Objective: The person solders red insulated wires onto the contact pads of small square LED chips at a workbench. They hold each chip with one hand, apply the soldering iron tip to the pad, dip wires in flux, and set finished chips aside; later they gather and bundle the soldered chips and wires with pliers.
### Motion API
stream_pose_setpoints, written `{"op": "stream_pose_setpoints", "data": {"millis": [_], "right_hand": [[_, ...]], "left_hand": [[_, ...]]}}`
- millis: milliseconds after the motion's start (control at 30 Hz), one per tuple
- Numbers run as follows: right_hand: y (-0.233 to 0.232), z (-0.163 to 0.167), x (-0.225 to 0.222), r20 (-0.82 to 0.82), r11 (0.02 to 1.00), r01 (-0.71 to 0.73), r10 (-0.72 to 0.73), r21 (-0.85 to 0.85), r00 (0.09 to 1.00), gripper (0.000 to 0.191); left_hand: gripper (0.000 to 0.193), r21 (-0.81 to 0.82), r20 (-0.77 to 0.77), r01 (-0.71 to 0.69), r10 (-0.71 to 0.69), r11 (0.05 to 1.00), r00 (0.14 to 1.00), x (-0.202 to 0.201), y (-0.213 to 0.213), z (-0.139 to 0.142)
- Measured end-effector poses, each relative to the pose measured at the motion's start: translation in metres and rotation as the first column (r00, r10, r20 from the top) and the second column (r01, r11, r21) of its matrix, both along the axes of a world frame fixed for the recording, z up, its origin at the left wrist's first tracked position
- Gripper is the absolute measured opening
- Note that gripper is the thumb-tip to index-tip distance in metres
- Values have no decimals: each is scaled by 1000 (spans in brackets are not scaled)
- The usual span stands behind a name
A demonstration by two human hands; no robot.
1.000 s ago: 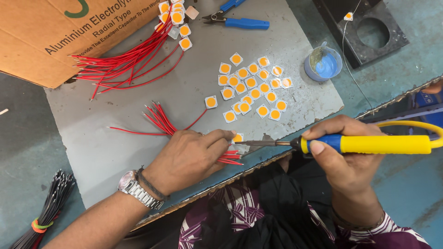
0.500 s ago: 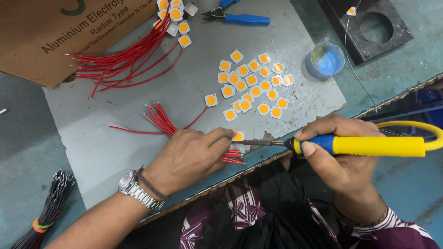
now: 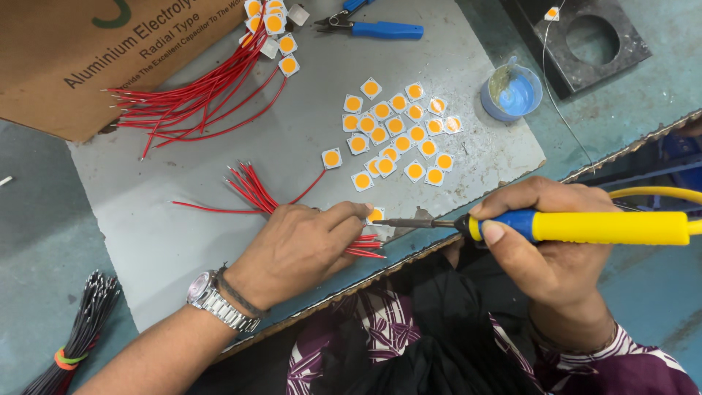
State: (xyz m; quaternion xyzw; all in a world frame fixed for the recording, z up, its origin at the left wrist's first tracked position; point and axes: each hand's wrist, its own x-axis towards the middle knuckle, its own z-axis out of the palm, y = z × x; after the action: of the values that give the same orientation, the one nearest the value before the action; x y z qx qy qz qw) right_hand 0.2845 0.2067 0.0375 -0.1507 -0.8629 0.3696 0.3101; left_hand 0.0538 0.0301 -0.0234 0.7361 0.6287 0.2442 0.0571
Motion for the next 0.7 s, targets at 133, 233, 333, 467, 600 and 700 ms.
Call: {"op": "stream_pose_setpoints", "data": {"millis": [133, 233, 333, 467, 600, 700], "right_hand": [[2, -5, 0, 3, 1000, -5, 5, -15, 1000, 16], [4, -9, 5, -7, 999, 11, -11, -30, 1000, 16], [2, -15, 12, -80, 996, 29, -36, -83, 996, 15], [-13, -23, 14, -257, 955, 44, -123, -294, 959, 27], [-15, -48, -3, -457, 934, -119, -52, -336, 888, 39], [-17, -66, -20, -399, 948, -167, 48, -270, 916, 35]], "left_hand": [[40, 1, -1, -3, 3, 1000, 1000, 1, 0, -4], [40, 6, 6, 3, -3, 1000, 1000, 1, 1, -7], [36, 21, 35, 14, -14, 1000, 999, 2, 1, -13], [29, 79, 153, 4, -16, 997, 988, -14, -18, -12], [21, 177, 292, -125, 69, 976, 954, -55, -25, -15], [20, 249, 257, -293, 228, 923, 939, -73, -25, -19]]}}
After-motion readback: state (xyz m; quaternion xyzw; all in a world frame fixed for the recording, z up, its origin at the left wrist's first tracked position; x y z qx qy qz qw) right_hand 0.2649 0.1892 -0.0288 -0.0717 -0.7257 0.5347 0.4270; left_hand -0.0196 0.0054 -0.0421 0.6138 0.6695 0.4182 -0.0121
